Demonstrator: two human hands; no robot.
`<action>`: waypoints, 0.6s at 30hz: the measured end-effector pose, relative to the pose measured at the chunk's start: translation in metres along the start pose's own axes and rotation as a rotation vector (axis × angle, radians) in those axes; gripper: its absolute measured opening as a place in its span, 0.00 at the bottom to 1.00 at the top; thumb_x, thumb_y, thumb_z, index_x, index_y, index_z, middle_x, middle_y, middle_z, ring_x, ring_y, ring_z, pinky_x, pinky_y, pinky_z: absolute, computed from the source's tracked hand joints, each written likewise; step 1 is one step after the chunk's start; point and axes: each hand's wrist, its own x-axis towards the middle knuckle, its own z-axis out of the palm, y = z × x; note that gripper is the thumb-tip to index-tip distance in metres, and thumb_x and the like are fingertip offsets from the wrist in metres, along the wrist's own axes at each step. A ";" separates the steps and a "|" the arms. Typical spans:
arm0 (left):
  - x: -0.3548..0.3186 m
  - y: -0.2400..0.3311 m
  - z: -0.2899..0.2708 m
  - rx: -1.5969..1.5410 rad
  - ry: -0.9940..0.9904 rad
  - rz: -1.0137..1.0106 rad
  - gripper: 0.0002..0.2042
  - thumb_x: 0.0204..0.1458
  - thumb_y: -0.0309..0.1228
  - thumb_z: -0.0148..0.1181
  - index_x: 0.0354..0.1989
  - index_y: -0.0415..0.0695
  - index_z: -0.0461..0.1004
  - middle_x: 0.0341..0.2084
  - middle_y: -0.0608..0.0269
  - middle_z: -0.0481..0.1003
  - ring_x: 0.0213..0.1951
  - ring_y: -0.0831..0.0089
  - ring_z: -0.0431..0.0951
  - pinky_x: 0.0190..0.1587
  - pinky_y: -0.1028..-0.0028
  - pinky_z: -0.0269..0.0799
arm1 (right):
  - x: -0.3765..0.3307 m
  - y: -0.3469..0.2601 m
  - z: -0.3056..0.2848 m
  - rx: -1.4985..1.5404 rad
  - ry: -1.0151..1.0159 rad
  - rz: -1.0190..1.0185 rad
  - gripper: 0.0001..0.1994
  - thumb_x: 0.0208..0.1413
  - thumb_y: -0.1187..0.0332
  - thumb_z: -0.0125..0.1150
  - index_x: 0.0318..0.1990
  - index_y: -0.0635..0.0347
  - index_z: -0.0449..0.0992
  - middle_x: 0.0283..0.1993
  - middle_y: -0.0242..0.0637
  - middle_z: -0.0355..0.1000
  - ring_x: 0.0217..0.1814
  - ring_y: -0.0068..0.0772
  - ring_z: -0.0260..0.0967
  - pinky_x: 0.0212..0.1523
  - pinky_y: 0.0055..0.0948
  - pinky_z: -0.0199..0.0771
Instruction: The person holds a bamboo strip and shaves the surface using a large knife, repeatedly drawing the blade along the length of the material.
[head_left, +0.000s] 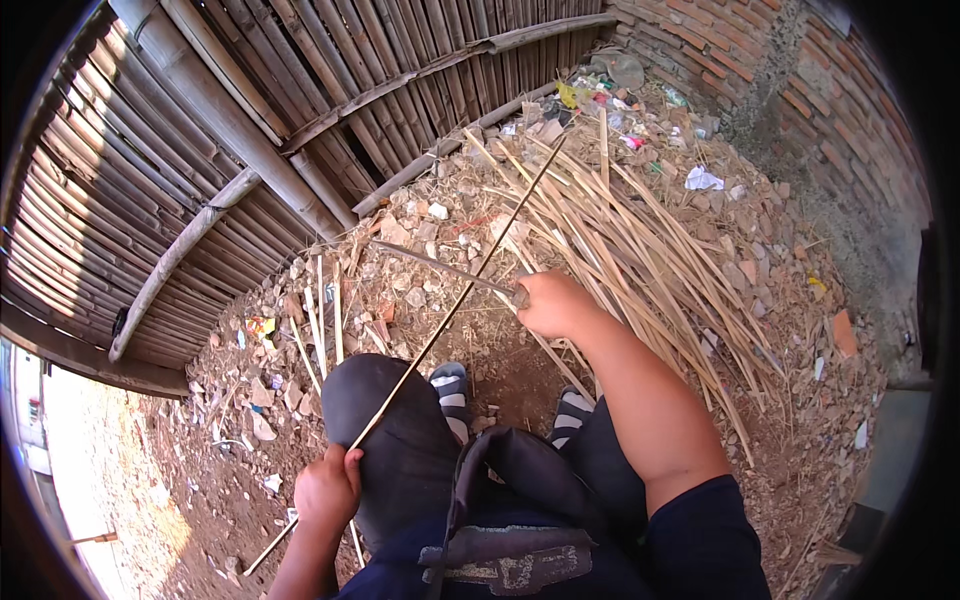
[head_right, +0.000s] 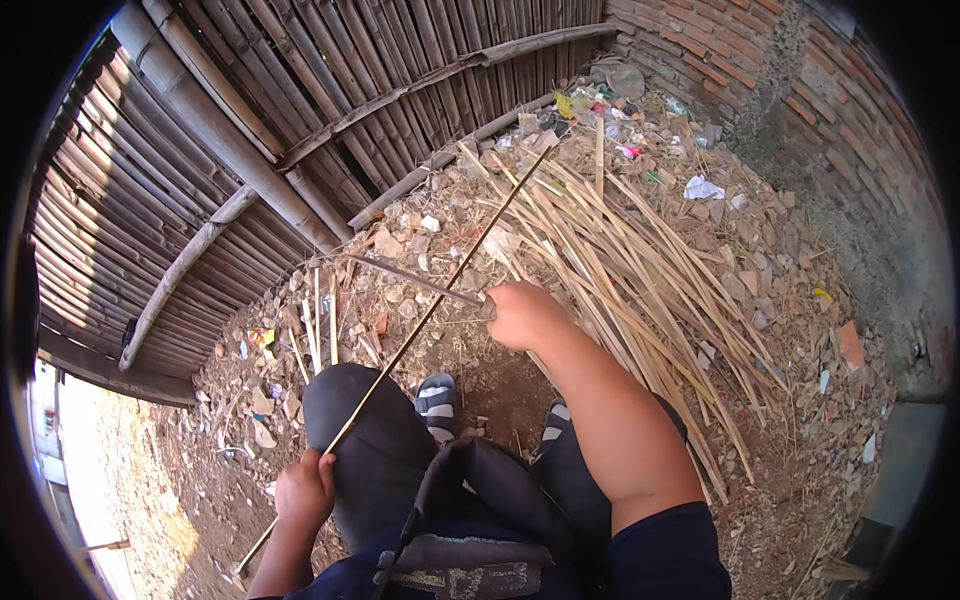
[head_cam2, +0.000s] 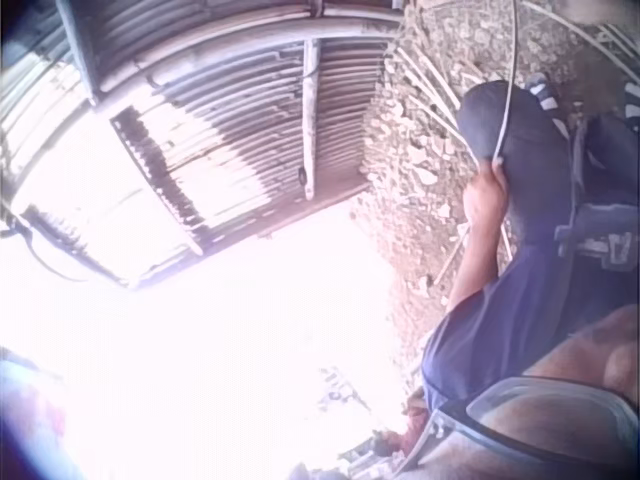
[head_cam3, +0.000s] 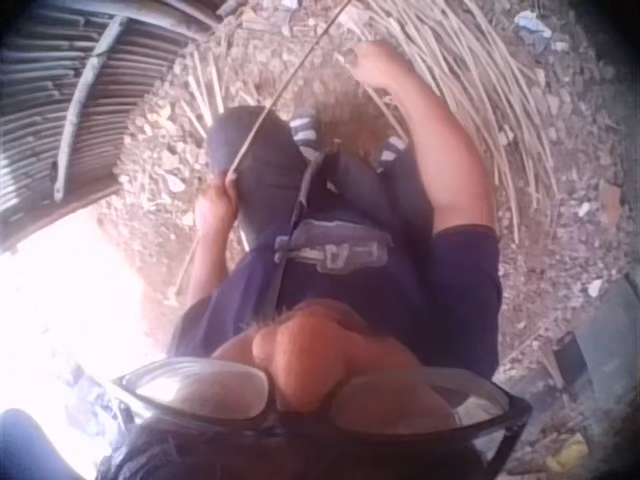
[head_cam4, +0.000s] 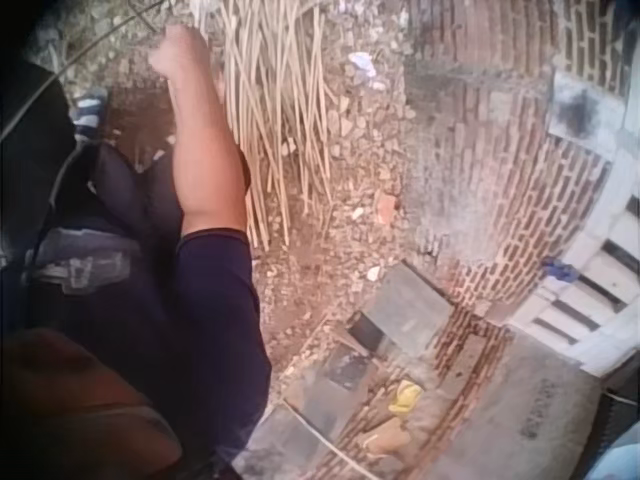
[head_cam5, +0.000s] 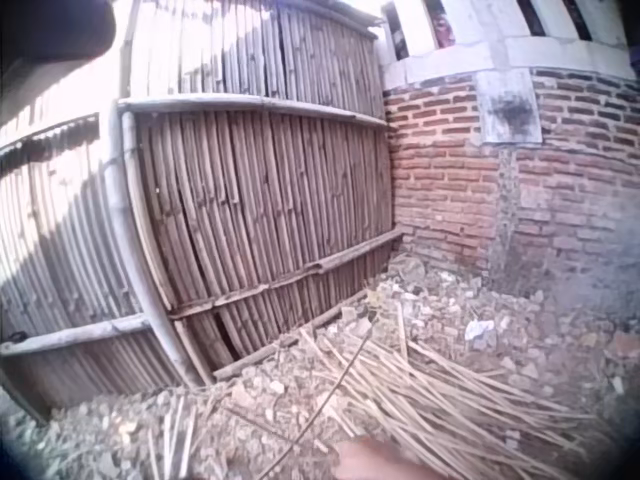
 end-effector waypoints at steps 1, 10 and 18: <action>0.000 0.000 0.001 -0.010 -0.018 -0.010 0.18 0.66 0.46 0.52 0.31 0.43 0.69 0.19 0.44 0.76 0.23 0.41 0.78 0.27 0.47 0.73 | -0.007 -0.012 -0.001 -0.057 0.009 -0.036 0.17 0.48 0.64 0.65 0.47 0.57 0.80 0.44 0.48 0.79 0.51 0.53 0.77 0.51 0.47 0.77; 0.002 -0.001 -0.001 0.020 -0.012 -0.008 0.19 0.66 0.47 0.52 0.31 0.44 0.69 0.18 0.44 0.76 0.23 0.41 0.79 0.28 0.47 0.74 | 0.011 0.014 -0.004 0.037 0.027 0.104 0.16 0.50 0.68 0.62 0.48 0.54 0.81 0.46 0.49 0.79 0.51 0.52 0.78 0.52 0.48 0.78; -0.002 -0.007 0.010 0.011 0.002 -0.008 0.19 0.66 0.48 0.52 0.30 0.45 0.69 0.17 0.45 0.76 0.22 0.41 0.78 0.27 0.47 0.74 | -0.013 -0.035 0.012 -0.070 -0.015 -0.134 0.14 0.48 0.67 0.63 0.44 0.56 0.81 0.43 0.46 0.80 0.48 0.52 0.78 0.49 0.49 0.79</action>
